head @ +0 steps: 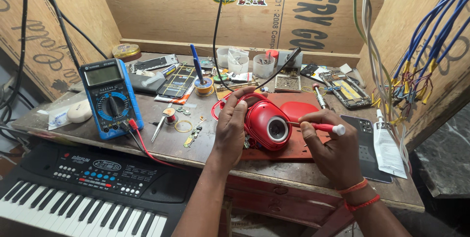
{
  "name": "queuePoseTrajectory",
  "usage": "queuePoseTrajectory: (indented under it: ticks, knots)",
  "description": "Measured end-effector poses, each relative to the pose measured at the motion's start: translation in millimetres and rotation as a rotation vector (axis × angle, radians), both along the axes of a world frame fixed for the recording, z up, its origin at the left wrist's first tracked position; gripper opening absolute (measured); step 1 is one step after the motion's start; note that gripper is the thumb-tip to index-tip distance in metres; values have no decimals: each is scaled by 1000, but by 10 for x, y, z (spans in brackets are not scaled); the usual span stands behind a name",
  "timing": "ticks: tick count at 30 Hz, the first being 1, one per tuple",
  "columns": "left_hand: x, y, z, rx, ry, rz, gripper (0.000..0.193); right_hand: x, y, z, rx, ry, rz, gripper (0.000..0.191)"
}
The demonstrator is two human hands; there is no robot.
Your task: The person repairs a small red portable speaker at a cluttered workbench. They open the speaker housing, work on the internal circuit board and speaker driver with a screwdriver, handle small components, and reassemble the red plastic shell, pressing the halves back together.
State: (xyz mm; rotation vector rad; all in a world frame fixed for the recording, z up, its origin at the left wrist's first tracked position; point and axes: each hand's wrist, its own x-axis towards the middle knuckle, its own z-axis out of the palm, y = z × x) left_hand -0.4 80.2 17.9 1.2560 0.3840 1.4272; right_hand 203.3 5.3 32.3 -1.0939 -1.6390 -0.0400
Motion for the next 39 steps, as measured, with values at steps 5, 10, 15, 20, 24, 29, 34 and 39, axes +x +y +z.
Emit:
queuePoseTrajectory:
  ticks: [5, 10, 15, 20, 24, 29, 34, 39]
  knots:
    - [10, -4, 8, 1, 5, 3, 40, 6, 3, -18, -11, 9, -23, 10]
    - [6, -8, 9, -3, -1, -3, 40, 16, 12, -34, -24, 12, -18, 12]
    - [6, -2, 1, -1, 5, 4, 40, 19, 12, -35, -64, 32, -9, 13]
    - [8, 4, -6, 14, 2, 4, 40, 24, 8, -43, -74, 35, -5, 14]
    - [2, 2, -6, 11, 1, -1, 40, 58, 18, -77, -109, 51, 14, 16]
    - [1, 4, -2, -5, -4, -1, 40, 118, 48, -140, -119, 191, 156, 20]
    - [2, 4, -3, 6, -8, -2, 39, 160, 85, -194, -156, 252, 291, 22]
    - [1, 3, -2, 5, -21, -6, 40, 189, 108, -223, -268, 315, 309, 19]
